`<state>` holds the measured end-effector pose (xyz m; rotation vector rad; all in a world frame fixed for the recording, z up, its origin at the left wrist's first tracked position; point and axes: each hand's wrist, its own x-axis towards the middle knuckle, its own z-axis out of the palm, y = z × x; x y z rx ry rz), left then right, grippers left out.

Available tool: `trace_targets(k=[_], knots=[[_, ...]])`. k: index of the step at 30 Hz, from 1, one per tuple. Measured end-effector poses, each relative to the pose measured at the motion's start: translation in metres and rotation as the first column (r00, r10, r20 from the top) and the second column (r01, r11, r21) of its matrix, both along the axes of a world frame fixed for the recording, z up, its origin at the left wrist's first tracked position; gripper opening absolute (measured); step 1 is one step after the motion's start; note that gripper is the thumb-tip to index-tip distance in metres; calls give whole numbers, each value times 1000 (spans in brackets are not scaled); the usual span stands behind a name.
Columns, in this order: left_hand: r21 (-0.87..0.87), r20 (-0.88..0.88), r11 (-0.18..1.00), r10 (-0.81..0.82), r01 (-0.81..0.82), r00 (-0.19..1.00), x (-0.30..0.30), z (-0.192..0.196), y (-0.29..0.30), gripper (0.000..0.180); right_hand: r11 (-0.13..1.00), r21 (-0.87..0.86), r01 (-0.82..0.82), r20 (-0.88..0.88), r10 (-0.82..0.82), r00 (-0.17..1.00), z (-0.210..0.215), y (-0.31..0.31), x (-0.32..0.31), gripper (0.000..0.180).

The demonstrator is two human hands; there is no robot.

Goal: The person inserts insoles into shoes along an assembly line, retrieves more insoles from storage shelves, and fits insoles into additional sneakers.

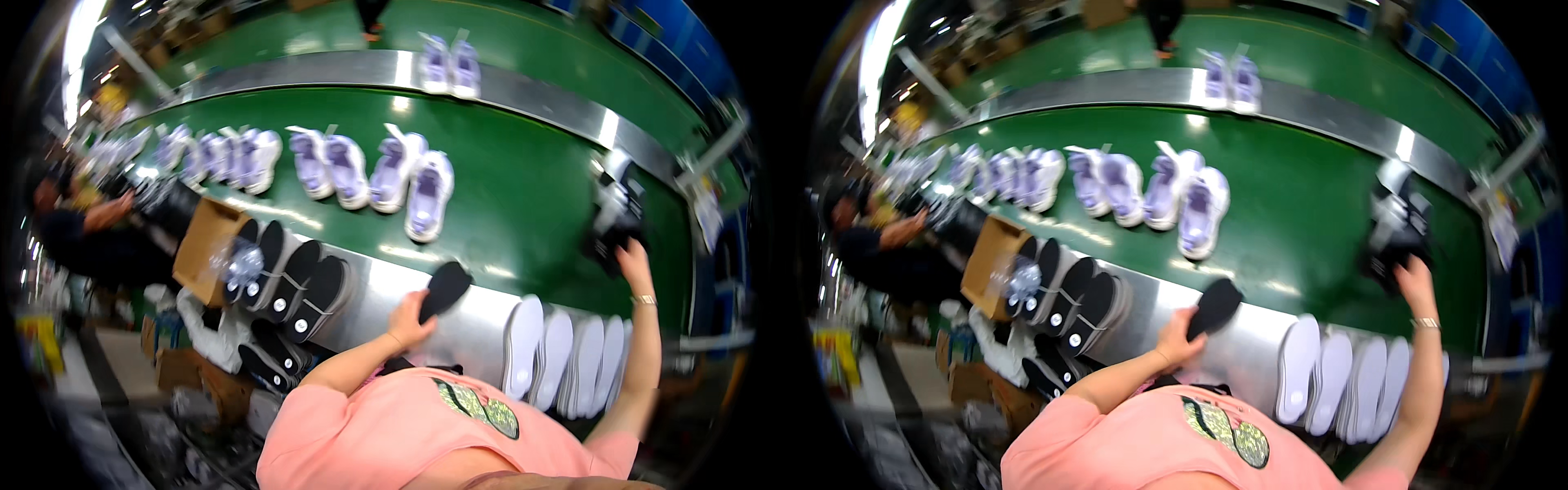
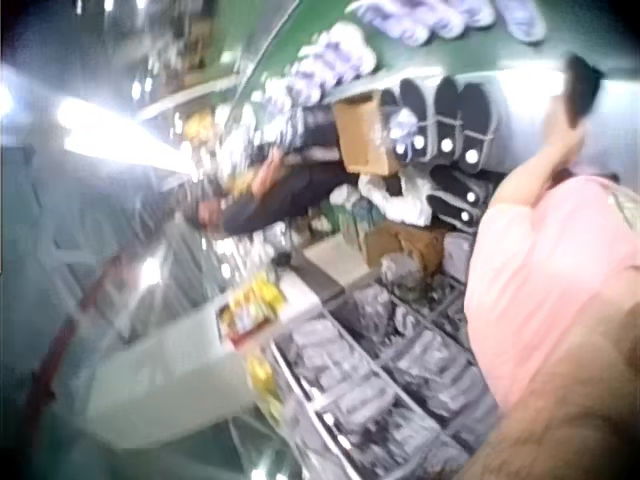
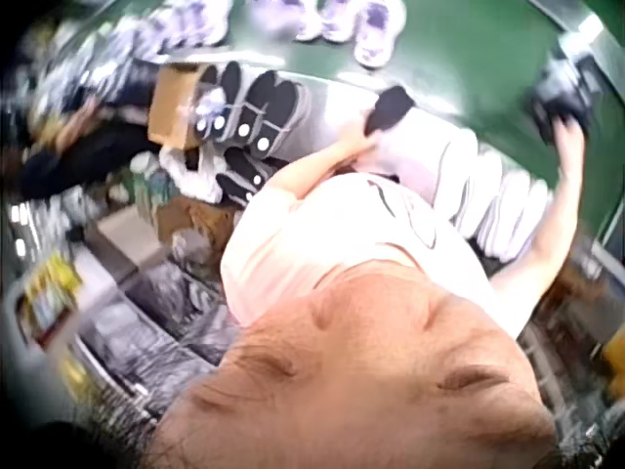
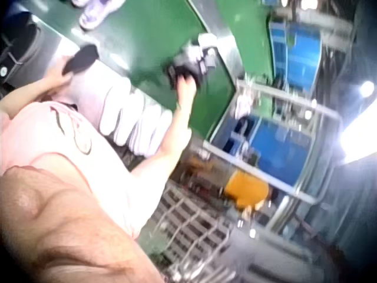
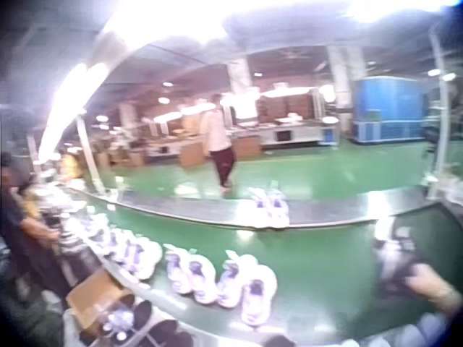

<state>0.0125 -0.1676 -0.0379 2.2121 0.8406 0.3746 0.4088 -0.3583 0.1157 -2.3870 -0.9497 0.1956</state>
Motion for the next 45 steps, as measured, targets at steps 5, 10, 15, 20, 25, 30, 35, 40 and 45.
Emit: trace_targets(k=[5, 10, 15, 20, 25, 30, 35, 40, 45], knots=[[-493, 291, 813, 490, -310, 822, 1, 11, 26, 69, 941, -331, -71, -65, 52, 996, 22, 87, -147, 21], [-658, 540, 752, 456, 17, 707, 3, 95, 38, 62, 896, -427, -126, 28, 153, 988, -48, 99, -245, 23], [-747, 468, 646, 340, 159, 816, -19, 113, 38, 62, 861, -478, -174, -69, 160, 985, -60, 105, -296, 30], [-621, 456, 726, 29, 295, 889, -29, 85, 14, 66, 968, 243, -57, -548, 185, 816, -18, 91, -313, 17], [-628, 586, 534, -153, 566, 795, -18, 105, 7, 66, 876, 460, 147, -675, 237, 699, -10, 81, -329, 26], [-615, 560, 630, -74, 475, 825, -29, 92, 38, 67, 777, 421, 467, -793, 65, 606, -55, 67, -299, 24], [-401, 111, 905, 201, -141, 973, -54, 50, 75, 67, 699, 612, 370, -708, 276, 650, -40, 66, -280, 33], [-108, -209, 971, 189, -214, 959, -73, 8, 57, 67, 875, 437, 206, -563, 88, 822, -42, 65, -292, 31], [-169, 407, 985, 34, 39, 913, -54, 91, 44, 54, 937, 349, 32, -335, 93, 938, -7, 80, -329, 27]])
